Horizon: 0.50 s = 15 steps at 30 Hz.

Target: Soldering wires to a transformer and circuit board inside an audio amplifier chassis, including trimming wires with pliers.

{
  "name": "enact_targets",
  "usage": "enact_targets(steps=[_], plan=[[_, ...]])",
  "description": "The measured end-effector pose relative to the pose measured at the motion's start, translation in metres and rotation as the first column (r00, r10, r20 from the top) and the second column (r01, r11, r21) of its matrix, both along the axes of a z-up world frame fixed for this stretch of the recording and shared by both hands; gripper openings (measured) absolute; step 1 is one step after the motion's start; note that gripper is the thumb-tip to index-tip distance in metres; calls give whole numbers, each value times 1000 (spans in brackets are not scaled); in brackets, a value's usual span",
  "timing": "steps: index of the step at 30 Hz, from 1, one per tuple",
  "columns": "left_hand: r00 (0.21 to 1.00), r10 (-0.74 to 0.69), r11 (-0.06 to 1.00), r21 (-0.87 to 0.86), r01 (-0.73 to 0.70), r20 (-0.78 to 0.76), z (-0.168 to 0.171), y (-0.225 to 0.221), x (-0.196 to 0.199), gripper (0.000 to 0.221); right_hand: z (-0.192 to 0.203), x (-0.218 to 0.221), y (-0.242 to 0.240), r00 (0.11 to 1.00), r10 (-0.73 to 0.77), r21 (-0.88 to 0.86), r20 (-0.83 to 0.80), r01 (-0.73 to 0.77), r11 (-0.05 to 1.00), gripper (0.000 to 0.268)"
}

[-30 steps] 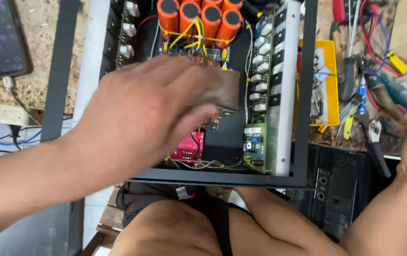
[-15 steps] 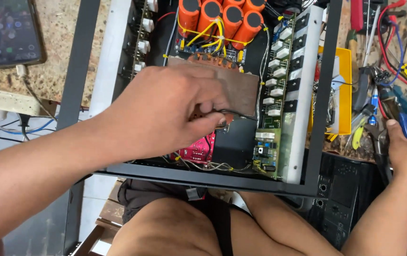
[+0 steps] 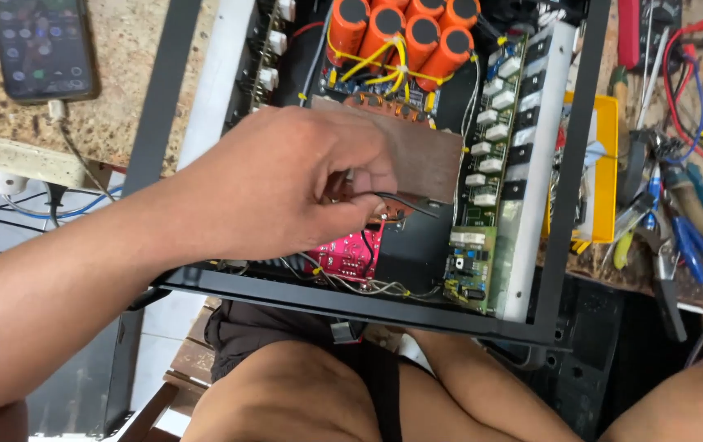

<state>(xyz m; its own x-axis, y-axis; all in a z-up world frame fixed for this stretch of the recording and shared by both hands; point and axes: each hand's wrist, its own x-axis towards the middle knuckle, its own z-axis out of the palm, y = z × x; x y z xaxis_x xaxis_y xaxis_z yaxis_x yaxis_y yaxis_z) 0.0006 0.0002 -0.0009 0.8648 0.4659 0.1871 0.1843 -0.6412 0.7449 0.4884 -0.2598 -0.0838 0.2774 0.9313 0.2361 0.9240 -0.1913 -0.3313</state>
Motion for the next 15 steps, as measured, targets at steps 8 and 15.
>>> enact_targets(steps=[8, 15], plan=[[997, -43, 999, -23, 44, 62, -3, -1, -5, 13, 90, -234, 112, 639, 745, -358, -193, -753, 553, 36], [999, -34, 999, 38, 33, 20, -6, 0, -8, 8, 60, -249, 147, 626, 748, -511, -222, -728, 457, 53]])
